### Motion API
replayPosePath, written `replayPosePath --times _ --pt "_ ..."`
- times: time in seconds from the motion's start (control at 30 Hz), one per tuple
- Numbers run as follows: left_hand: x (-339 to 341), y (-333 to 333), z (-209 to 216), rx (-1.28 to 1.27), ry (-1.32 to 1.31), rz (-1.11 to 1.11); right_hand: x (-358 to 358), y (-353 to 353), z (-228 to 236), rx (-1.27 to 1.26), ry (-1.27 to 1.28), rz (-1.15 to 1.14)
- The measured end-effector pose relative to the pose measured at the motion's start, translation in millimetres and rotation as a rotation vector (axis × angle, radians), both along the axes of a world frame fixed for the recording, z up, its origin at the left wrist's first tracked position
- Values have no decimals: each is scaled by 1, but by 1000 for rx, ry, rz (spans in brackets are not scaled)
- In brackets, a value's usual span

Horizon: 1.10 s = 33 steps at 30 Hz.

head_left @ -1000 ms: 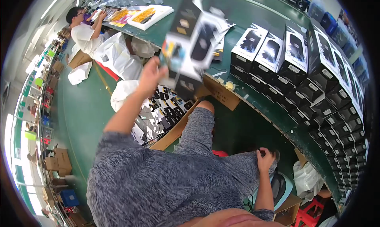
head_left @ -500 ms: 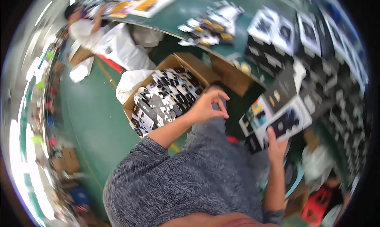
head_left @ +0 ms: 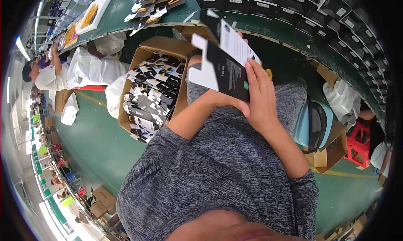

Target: The person assembles flat cardboard boxes by hand, then packs retail packaging and product boxes into them.

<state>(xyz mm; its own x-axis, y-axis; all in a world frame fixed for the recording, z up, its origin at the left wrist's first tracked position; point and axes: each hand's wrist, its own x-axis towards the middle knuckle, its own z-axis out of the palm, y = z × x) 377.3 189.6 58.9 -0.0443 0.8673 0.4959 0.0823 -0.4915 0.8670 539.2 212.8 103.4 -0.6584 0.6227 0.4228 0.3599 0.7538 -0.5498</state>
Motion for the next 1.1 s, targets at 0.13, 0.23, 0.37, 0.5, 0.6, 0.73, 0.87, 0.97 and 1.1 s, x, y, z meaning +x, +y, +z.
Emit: replayPosePath --times 0.13,0.23,0.37,0.5,0.6,0.73,0.87,0.97,1.1 --pt "-8 11 23 -26 -290 -251 9 9 30 -89 31 116" --pt "-15 1 36 -231 -414 -429 20 39 62 -85 153 286" --pt "-18 -12 43 -424 -358 -503 6 60 78 79 174 358" --pt "-21 -2 56 -300 -292 -478 4 66 90 -46 231 353" --pt "-23 -2 66 -342 -225 -466 7 71 100 -93 242 307" --pt "-20 -4 73 -454 -245 -403 22 89 140 -77 -47 368" --pt "-34 -4 79 -404 -147 -67 36 91 144 -118 -195 310" --pt "-44 1 77 -281 -158 132 37 78 133 -85 160 179" --pt "-33 13 74 -164 -491 300 31 66 78 -203 387 190"
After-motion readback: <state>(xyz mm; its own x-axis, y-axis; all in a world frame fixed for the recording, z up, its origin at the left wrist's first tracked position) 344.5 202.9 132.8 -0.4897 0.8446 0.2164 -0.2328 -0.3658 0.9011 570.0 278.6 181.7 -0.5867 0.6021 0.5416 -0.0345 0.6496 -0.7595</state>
